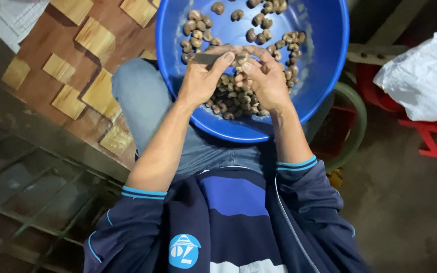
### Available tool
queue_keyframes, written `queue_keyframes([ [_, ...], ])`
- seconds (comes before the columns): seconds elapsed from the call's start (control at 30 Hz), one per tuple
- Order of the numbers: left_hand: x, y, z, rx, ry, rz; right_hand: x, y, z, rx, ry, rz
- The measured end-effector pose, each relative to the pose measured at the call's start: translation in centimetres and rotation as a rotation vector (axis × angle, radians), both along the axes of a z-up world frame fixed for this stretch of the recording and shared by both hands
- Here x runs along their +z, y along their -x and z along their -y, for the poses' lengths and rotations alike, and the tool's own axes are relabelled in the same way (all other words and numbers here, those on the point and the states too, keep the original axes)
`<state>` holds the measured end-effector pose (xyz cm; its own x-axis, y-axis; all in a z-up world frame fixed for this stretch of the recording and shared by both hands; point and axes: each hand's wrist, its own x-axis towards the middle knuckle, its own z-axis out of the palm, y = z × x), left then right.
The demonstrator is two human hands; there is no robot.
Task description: The person sits on the floor with a blue basin of cashew nuts on their lap. They use a small knife to peel the outer skin off individual cashews, dropping the peeled nuts into a separate container to the right.
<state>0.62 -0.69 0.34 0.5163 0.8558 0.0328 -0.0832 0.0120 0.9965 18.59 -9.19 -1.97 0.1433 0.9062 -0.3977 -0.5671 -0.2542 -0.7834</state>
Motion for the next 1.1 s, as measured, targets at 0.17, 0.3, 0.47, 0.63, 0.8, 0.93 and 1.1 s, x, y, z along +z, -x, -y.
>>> queue_keyframes([
  [0.17, -0.2, -0.2, 0.3, -0.08, -0.022, 0.025, -1.4, -0.4, 0.8, -0.056, -0.056, -0.173],
  [0.3, -0.2, -0.3, 0.5, -0.084, -0.019, 0.027, -1.7, -0.4, 0.8, -0.048, -0.089, -0.181],
  [0.47, -0.4, -0.1, 0.3, -0.063, 0.079, 0.072, -1.4, -0.2, 0.9, -0.019, -0.114, -0.162],
  [0.63, -0.2, -0.3, 0.1, -0.104, -0.027, 0.053, -0.9, 0.0, 0.9, -0.027, -0.115, -0.137],
  [0.8, -0.3, -0.3, 0.0, -0.108, -0.032, 0.057, -0.1, 0.5, 0.7, -0.008, -0.108, 0.0],
  [0.93, 0.0, -0.2, 0.4, -0.051, 0.043, 0.012, -0.2, 0.9, 0.8, -0.015, -0.126, 0.14],
  [1.1, 0.1, -0.3, 0.4, -0.039, 0.058, -0.034, 0.1, 1.3, 0.6, 0.016, -0.23, 0.382],
])
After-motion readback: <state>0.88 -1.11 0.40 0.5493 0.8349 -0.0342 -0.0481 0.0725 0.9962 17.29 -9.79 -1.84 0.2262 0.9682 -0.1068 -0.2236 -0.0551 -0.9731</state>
